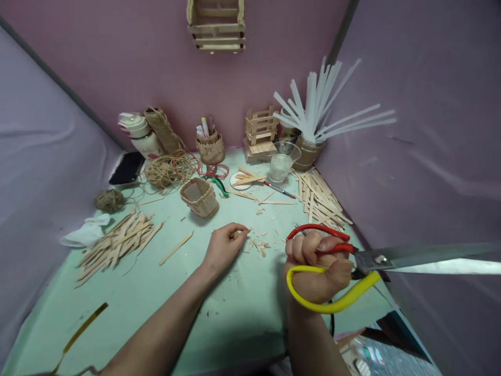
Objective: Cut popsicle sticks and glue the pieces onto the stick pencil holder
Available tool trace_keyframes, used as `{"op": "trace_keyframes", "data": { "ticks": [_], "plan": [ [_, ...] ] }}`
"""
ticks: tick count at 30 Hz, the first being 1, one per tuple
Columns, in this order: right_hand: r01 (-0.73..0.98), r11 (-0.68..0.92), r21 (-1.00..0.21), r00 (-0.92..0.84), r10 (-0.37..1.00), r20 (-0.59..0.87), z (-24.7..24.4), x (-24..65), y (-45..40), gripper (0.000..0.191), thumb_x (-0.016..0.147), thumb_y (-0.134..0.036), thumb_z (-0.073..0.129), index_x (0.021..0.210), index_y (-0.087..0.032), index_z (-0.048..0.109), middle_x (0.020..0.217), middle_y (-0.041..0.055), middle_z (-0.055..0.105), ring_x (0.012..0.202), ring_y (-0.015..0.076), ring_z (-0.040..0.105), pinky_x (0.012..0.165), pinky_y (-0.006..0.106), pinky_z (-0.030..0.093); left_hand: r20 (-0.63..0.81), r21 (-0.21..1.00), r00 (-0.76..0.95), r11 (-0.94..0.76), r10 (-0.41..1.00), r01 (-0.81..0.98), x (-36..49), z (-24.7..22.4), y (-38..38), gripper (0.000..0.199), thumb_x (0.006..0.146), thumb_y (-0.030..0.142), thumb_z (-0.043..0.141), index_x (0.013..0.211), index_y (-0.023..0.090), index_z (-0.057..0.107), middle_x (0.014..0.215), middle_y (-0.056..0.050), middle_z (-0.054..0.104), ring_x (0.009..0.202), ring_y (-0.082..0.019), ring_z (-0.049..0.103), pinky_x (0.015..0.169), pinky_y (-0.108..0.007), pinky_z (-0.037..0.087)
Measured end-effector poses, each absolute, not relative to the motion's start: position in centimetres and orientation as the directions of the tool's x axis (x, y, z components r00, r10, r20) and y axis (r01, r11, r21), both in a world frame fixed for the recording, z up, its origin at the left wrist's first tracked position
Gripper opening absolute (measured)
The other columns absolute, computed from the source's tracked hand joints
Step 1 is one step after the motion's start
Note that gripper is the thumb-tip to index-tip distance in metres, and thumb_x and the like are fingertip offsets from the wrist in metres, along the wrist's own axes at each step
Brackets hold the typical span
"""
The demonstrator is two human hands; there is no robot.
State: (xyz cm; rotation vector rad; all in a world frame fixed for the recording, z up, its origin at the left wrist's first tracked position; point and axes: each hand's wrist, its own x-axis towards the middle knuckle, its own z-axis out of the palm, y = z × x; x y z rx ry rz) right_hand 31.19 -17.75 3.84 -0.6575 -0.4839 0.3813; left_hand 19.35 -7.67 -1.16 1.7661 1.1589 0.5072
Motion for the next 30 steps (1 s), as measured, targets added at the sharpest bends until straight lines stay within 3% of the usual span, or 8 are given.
{"op": "trace_keyframes", "data": {
  "ticks": [5, 8, 11, 13, 15, 22, 30],
  "plan": [
    [-0.209, 0.725, -0.656, 0.813, 0.501, 0.295, 3.6, 31.0, -17.5, 0.020, 0.086, -0.039, 0.049, 0.072, -0.025, 0.050, 0.051, -0.0100, 0.021, 0.038, 0.0071, 0.015, 0.038, 0.018, 0.024, 0.020, 0.767, 0.523, -0.348, 0.852, 0.538, 20.3, -0.9, -7.7, 0.022, 0.083, 0.032, 0.054, 0.085, 0.019, 0.071, 0.048, 0.006, 0.045, 0.049, -0.010, 0.042, 0.054, -0.023, 0.032],
    [-0.218, 0.718, -0.662, 0.798, 0.521, 0.302, 3.5, 31.1, -17.5, 0.020, 0.086, -0.040, 0.049, 0.073, -0.025, 0.050, 0.051, -0.0101, 0.021, 0.038, 0.0071, 0.016, 0.038, 0.018, 0.024, 0.071, 0.688, 0.546, -0.437, 0.835, 0.579, 21.1, -0.5, -7.5, 0.024, 0.085, 0.032, 0.052, 0.090, 0.020, 0.071, 0.053, 0.003, 0.057, 0.052, -0.013, 0.050, 0.056, -0.024, 0.036],
    [-0.208, 0.700, -0.683, 0.782, 0.539, 0.313, 3.4, 31.2, -17.5, 0.022, 0.086, -0.042, 0.049, 0.073, -0.025, 0.048, 0.051, -0.0103, 0.021, 0.037, 0.0073, 0.017, 0.038, 0.018, 0.025, 0.050, 0.649, 0.616, -0.494, 0.786, 0.579, 21.6, -0.8, -7.2, 0.027, 0.088, 0.030, 0.049, 0.100, 0.023, 0.071, 0.082, -0.003, 0.073, 0.074, -0.017, 0.064, 0.069, -0.026, 0.043],
    [-0.194, 0.694, -0.693, 0.784, 0.534, 0.315, 3.4, 31.2, -17.4, 0.022, 0.086, -0.043, 0.048, 0.072, -0.025, 0.048, 0.051, -0.0104, 0.021, 0.037, 0.0071, 0.016, 0.037, 0.018, 0.025, 0.017, 0.658, 0.663, -0.507, 0.749, 0.556, 21.7, -1.2, -7.0, 0.029, 0.089, 0.029, 0.047, 0.105, 0.025, 0.071, 0.102, -0.003, 0.074, 0.091, -0.020, 0.067, 0.080, -0.028, 0.045],
    [-0.192, 0.694, -0.694, 0.792, 0.527, 0.307, 3.5, 31.2, -17.4, 0.023, 0.087, -0.042, 0.047, 0.072, -0.025, 0.048, 0.051, -0.0105, 0.020, 0.037, 0.0069, 0.015, 0.037, 0.018, 0.024, 0.004, 0.682, 0.663, -0.487, 0.748, 0.545, 21.5, -1.5, -6.8, 0.029, 0.089, 0.029, 0.048, 0.106, 0.025, 0.071, 0.106, -0.003, 0.073, 0.097, -0.021, 0.066, 0.085, -0.029, 0.046],
    [-0.225, 0.673, -0.705, 0.804, 0.537, 0.255, 3.9, 30.9, -17.2, 0.022, 0.087, -0.039, 0.046, 0.071, -0.025, 0.048, 0.050, -0.0098, 0.019, 0.038, 0.0075, 0.016, 0.038, 0.018, 0.025, 0.017, 0.794, 0.570, -0.357, 0.822, 0.492, 20.7, -1.4, -6.3, 0.026, 0.086, 0.032, 0.052, 0.098, 0.023, 0.073, 0.086, -0.004, 0.075, 0.075, -0.019, 0.066, 0.073, -0.027, 0.046],
    [-0.266, 0.640, -0.720, 0.772, 0.589, 0.239, 3.6, 30.8, -17.5, 0.019, 0.084, -0.038, 0.052, 0.070, -0.025, 0.051, 0.049, -0.0097, 0.021, 0.038, 0.0077, 0.019, 0.038, 0.020, 0.027, 0.001, 0.819, 0.530, -0.304, 0.848, 0.486, 20.6, -1.4, -6.3, 0.020, 0.080, 0.037, 0.060, 0.075, 0.020, 0.070, 0.058, 0.002, 0.061, 0.054, -0.012, 0.049, 0.057, -0.024, 0.034]
  ]
}}
